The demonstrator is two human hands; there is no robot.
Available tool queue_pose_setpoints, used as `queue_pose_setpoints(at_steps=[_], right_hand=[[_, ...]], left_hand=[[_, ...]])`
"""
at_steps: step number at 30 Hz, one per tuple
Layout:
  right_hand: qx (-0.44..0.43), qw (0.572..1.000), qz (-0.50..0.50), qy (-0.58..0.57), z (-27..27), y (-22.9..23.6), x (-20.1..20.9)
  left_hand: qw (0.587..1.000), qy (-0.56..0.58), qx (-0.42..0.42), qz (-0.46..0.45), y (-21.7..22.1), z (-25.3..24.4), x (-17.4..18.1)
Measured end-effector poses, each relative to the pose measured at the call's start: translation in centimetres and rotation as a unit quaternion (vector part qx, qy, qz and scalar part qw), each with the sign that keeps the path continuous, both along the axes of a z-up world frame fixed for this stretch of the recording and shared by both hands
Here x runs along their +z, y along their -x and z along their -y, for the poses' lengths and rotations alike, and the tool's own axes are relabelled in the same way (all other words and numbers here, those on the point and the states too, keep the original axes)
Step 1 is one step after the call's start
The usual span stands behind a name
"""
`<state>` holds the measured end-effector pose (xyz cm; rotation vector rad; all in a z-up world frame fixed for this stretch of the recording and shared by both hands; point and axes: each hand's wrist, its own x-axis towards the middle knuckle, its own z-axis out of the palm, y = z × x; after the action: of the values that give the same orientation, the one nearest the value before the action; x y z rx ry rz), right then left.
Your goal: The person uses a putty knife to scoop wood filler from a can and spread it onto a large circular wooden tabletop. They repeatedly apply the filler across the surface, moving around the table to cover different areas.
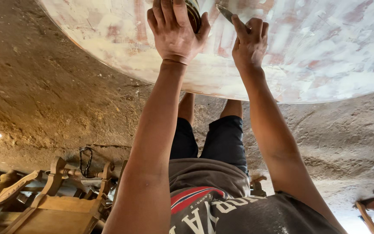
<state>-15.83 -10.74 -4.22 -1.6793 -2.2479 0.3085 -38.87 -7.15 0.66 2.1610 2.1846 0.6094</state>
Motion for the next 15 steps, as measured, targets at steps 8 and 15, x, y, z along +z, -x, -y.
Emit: queue_pose_setpoints(at_steps=[8,15], right_hand=[[-0.097,0.982,-0.076,0.145,1.1,-0.6,-2.2],[-0.100,0.984,-0.087,0.117,0.3,0.8,-1.2]], left_hand=[[1.000,0.020,0.002,-0.017,-0.1,0.1,-0.4],[1.000,0.023,0.008,-0.013,-0.1,-0.2,0.1]])
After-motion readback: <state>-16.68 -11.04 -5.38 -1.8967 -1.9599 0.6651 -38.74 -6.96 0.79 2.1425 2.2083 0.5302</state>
